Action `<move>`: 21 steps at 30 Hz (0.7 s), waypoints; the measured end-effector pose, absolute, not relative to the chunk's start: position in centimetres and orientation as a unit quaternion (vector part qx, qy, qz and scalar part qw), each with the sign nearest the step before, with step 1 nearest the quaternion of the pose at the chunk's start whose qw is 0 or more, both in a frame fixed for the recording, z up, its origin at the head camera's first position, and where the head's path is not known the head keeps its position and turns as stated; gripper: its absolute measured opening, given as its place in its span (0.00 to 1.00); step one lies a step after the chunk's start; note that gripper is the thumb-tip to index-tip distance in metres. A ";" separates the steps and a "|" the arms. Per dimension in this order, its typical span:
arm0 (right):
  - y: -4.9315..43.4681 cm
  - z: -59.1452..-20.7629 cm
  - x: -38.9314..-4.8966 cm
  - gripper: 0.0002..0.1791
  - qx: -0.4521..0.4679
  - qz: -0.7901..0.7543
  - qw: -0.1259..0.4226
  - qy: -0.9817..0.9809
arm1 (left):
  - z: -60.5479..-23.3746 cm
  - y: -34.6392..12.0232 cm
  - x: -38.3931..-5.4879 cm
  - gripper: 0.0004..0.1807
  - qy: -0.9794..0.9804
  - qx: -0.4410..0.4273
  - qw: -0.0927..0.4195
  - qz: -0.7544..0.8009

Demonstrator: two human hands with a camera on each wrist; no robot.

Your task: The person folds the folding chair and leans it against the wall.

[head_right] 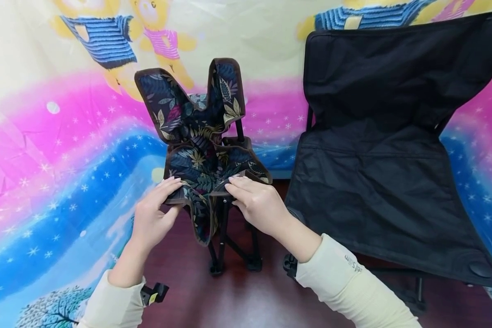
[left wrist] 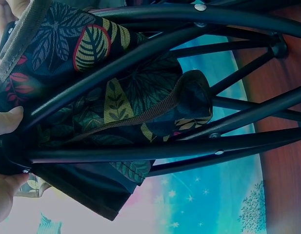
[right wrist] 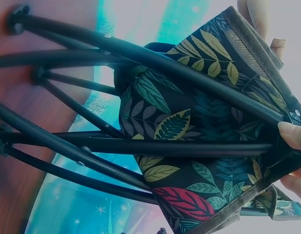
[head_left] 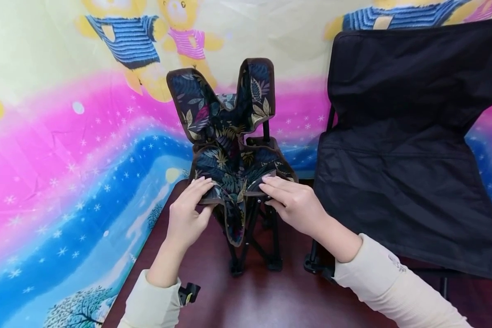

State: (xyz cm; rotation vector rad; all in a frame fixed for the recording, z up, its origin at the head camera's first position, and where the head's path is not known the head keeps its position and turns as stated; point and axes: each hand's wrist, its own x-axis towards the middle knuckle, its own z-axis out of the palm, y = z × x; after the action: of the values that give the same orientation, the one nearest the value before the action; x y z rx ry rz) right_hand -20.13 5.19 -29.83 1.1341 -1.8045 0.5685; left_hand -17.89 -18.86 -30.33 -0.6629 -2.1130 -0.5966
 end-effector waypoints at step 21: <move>4.8 -29.3 -20.0 0.22 0.458 0.222 0.449 -0.734 | -30.1 -18.1 -18.3 0.19 -0.832 -0.276 0.416 -0.240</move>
State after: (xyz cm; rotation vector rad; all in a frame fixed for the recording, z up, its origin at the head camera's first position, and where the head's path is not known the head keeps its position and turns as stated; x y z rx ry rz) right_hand -19.97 4.79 -29.25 1.1324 -1.8164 0.5487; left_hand -18.26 -18.14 -30.11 -0.6938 -2.0906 -0.6037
